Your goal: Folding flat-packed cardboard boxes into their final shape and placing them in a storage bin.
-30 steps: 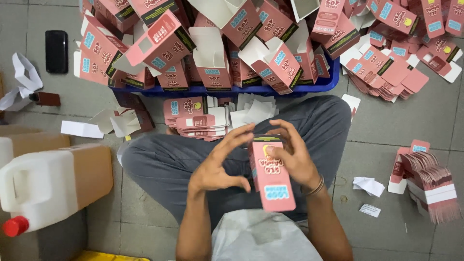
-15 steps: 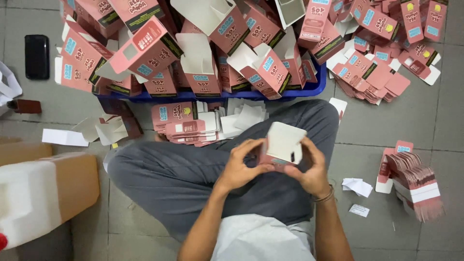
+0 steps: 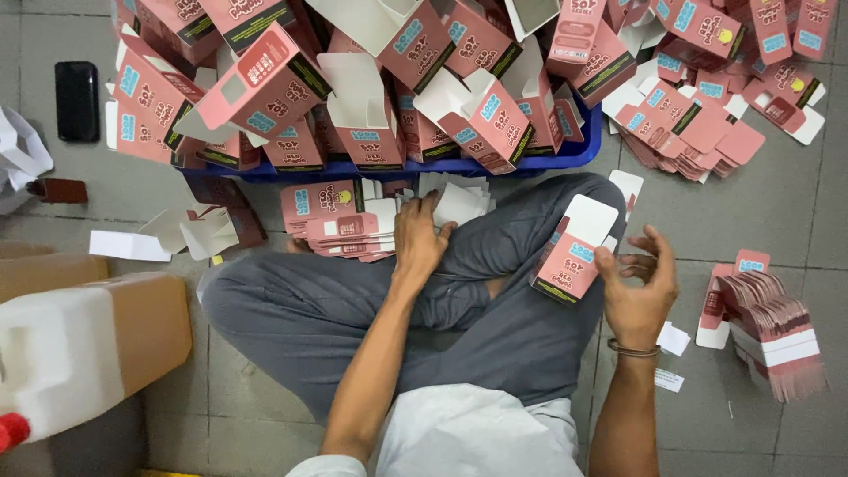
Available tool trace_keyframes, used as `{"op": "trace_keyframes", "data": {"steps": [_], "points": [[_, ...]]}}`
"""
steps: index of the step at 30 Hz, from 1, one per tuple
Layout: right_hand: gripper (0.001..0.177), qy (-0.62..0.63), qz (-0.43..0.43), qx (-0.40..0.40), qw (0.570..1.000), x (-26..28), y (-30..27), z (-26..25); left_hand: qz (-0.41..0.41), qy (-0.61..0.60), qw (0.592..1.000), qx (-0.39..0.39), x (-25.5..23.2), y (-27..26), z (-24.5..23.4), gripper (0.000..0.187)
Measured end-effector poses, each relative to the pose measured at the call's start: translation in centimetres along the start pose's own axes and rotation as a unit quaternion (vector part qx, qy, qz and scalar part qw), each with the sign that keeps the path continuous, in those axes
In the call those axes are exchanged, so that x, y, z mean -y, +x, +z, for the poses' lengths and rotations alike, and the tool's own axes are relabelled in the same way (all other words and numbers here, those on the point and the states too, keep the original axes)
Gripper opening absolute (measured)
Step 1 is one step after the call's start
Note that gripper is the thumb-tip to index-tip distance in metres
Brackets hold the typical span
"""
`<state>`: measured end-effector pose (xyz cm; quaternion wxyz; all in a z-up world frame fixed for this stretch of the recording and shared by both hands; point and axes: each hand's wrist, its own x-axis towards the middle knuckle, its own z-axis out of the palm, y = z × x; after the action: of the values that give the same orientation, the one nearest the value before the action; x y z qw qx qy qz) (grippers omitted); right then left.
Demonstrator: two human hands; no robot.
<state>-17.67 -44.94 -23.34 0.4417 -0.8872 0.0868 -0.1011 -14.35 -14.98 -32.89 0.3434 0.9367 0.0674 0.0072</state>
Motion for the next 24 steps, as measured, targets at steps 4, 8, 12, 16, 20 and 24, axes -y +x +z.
{"op": "trace_keyframes", "data": {"steps": [4,8,12,16,20,24], "points": [[0.068,-0.077,-0.069,-0.09,0.991,3.6,-0.8,0.9,-0.006,0.007,1.0,0.006,2.0,-0.1,1.5,0.044],[0.051,-0.028,-0.11,-0.126,0.985,6.8,-2.8,3.1,-0.056,-0.201,0.978,-0.017,0.5,-0.8,-2.3,0.017],[0.057,0.287,0.089,0.108,0.948,8.8,-5.1,7.2,0.008,-0.292,0.956,-0.033,-4.0,-3.2,-8.2,0.027],[0.066,0.439,0.171,0.175,0.865,7.3,-6.0,11.8,0.044,-0.355,0.934,-0.025,-6.1,-5.2,-9.5,0.027],[0.085,0.548,0.149,0.199,0.799,7.9,-5.3,12.1,0.045,-0.429,0.902,-0.003,-5.8,-6.5,-9.4,0.027],[0.085,0.538,0.133,0.137,0.821,6.7,-5.6,13.0,0.055,-0.485,0.873,0.014,-5.3,-7.0,-8.6,0.074]]}}
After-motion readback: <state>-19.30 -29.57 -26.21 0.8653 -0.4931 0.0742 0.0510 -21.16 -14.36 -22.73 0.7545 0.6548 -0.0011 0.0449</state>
